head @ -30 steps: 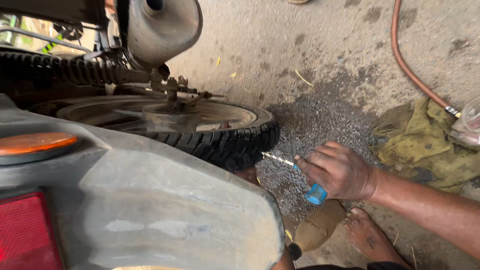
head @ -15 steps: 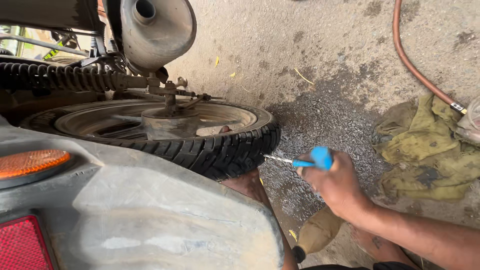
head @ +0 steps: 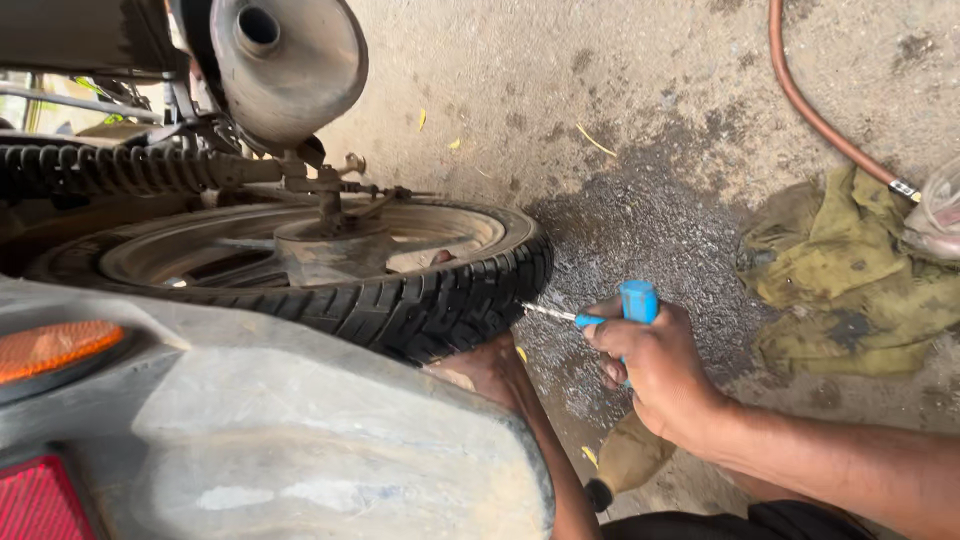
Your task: The person pours liquid onto a motorcycle tire, then uses a blue-handled tool to drill into the tire tread. They then open a small packet, remove a rubber plug, and insert it into the drilled hole using the tool.
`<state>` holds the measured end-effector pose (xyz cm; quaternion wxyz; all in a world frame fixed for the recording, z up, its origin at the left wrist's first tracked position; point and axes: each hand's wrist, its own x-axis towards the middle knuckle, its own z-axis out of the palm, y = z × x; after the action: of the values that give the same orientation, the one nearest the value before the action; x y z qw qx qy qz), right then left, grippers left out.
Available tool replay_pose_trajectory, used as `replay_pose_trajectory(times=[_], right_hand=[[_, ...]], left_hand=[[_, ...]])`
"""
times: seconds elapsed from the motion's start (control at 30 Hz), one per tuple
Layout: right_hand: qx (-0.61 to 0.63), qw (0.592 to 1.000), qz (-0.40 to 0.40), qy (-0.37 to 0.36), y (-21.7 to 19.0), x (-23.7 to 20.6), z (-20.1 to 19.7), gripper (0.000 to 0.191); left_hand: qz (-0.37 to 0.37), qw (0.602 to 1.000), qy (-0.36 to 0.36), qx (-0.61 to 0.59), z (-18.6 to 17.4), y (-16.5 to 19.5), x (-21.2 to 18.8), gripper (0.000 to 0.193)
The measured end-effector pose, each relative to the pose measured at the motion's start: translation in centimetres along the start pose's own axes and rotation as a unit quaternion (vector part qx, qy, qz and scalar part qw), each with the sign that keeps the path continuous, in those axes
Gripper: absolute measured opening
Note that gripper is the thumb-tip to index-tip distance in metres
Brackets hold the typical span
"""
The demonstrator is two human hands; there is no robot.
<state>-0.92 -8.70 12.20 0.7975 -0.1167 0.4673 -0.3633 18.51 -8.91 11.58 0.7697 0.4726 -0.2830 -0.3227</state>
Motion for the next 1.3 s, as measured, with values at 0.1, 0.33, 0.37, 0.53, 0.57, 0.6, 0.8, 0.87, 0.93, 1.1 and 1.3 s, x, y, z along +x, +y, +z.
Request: replay_pose_trajectory(times=[0.1,0.33,0.37,0.53,0.57,0.6,0.8,0.87,0.93,1.1,1.3], right_hand=[[-0.218,0.925,-0.303,-0.069,-1.2,1.1,-0.8,0.029],[-0.035,0.981,-0.175,-0.076,1.2,3.2,-0.9,0.023],[0.114,0.992,0.042,-0.038,1.7,2.8,-0.5,0.02],[-0.173,0.937,-0.287,-0.1,1.1,1.5,-0.1,0.015],[-0.139,0.966,-0.2,-0.084,0.9,1.3,0.2,0.016],[-0.104,0.985,-0.124,-0.063,0.7,1.5,0.5,0.018],[0.146,0.986,0.068,-0.036,1.9,1.8,2.0,0.018],[0.135,0.989,0.045,-0.041,2.2,1.9,1.6,0.017],[0.149,0.985,0.015,-0.091,2.2,2.1,0.8,0.02],[0.079,0.989,-0.005,-0.124,2.3,3.5,-1.6,0.034],[0.056,0.988,-0.089,-0.115,1.6,6.0,-4.7,0.042]], left_hand=[[0.016,1.0,0.006,0.008,-0.1,0.3,0.3,0.06],[0.015,1.0,0.004,0.013,-0.3,0.4,0.2,0.062],[0.012,1.0,0.006,0.022,-0.3,0.6,0.0,0.063],[0.016,0.999,0.005,0.035,-0.1,0.5,0.5,0.064],[0.016,0.999,0.005,0.039,0.0,0.4,0.6,0.065],[0.013,0.999,0.002,0.039,0.0,0.3,0.8,0.065],[0.017,0.998,0.015,0.061,-1.0,0.9,-0.3,0.067],[0.02,0.998,0.01,0.064,-1.8,1.1,-0.9,0.068],[0.022,0.997,0.011,0.077,-2.6,0.9,-1.2,0.068],[0.034,0.994,0.0,0.105,-4.2,-2.4,0.5,0.07],[0.068,0.984,-0.013,0.166,-4.0,-3.9,2.5,0.072]])
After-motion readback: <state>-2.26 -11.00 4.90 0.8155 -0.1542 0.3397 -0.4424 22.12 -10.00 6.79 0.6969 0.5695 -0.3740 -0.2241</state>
